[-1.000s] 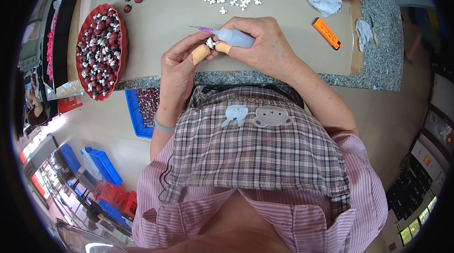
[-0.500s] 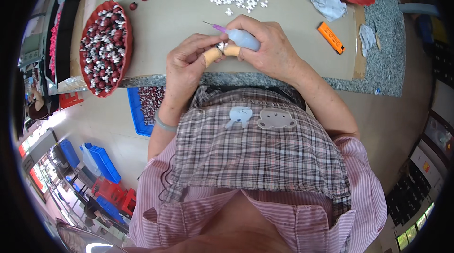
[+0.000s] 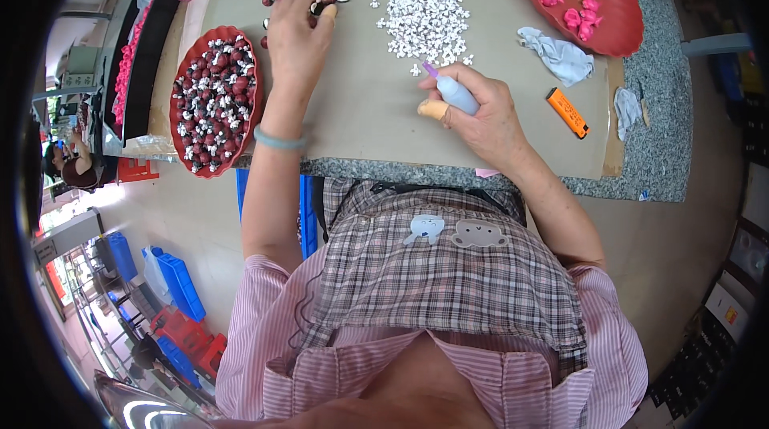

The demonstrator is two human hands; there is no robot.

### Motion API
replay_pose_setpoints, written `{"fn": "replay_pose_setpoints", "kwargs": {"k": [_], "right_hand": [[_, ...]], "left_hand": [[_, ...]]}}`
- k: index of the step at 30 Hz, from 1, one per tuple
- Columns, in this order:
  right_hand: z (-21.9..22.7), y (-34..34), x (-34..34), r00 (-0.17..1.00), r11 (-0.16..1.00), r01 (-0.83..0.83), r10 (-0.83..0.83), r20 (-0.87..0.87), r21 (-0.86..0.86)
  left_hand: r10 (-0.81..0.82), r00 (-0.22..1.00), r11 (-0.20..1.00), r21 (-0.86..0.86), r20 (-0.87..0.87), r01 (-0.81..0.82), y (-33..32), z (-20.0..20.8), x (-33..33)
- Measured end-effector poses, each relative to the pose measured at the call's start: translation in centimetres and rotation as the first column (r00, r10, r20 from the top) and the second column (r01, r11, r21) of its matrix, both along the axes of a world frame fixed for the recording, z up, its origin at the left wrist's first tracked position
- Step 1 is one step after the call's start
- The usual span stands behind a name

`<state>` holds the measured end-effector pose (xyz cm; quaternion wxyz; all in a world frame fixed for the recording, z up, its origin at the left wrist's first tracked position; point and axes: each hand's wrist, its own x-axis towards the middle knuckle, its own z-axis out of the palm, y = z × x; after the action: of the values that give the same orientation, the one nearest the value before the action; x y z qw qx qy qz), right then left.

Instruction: Glue small white decorative pieces onto small brown and black figurines at a factory workstation.

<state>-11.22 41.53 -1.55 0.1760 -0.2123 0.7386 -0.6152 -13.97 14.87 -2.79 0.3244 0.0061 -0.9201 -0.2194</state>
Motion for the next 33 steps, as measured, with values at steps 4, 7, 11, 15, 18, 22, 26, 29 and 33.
{"fn": "replay_pose_setpoints", "kwargs": {"k": [4, 7, 11, 15, 18, 22, 26, 29, 33], "right_hand": [[-0.2, 0.1, -0.2, 0.999, 1.0, 0.002, -0.001, -0.032, 0.008], [0.0, 0.4, 0.1, 0.999, 1.0, 0.002, -0.002, -0.042, -0.001], [-0.7, 0.8, -0.1, 0.999, 0.999, 0.03, -0.028, 0.044, -0.032], [-0.1, 0.8, -0.4, 0.975, 0.996, 0.069, -0.055, 0.217, -0.058], [-0.1, 1.0, -0.5, 0.971, 0.992, 0.092, -0.069, 0.231, -0.089], [-0.2, 1.0, -0.7, 0.966, 0.993, 0.085, -0.061, 0.251, -0.087], [-0.1, 1.0, -0.6, 0.969, 0.993, 0.094, -0.074, 0.235, -0.075], [-0.3, 1.2, -0.6, 0.957, 0.989, 0.097, -0.062, 0.282, -0.11], [-0.8, 1.7, -0.9, 0.959, 0.981, 0.103, -0.054, 0.277, -0.166]], "left_hand": [[0.029, 0.995, 0.978, -0.209, 0.1, -0.008, 0.4, -0.6, -2.5], [0.004, 0.997, 0.954, -0.299, 0.074, 0.018, -0.1, -1.2, -3.3], [-0.015, 1.0, 0.981, -0.193, 0.015, 0.018, 0.3, -0.9, -2.5], [0.001, 0.996, 0.99, -0.137, 0.087, 0.011, 0.6, -1.1, -0.6], [0.071, 0.983, 0.997, -0.038, 0.168, -0.065, 0.7, -1.0, -0.3], [-0.006, 0.998, 0.986, -0.165, 0.062, 0.016, 0.0, -1.1, -2.2], [-0.019, 0.994, 0.955, -0.292, 0.109, 0.05, -0.5, -1.7, -3.5], [-0.003, 0.998, 0.964, -0.267, 0.06, 0.019, -0.2, -1.4, -3.3], [0.026, 0.996, 0.994, -0.111, 0.08, -0.017, 0.4, -0.4, -1.1]]}}
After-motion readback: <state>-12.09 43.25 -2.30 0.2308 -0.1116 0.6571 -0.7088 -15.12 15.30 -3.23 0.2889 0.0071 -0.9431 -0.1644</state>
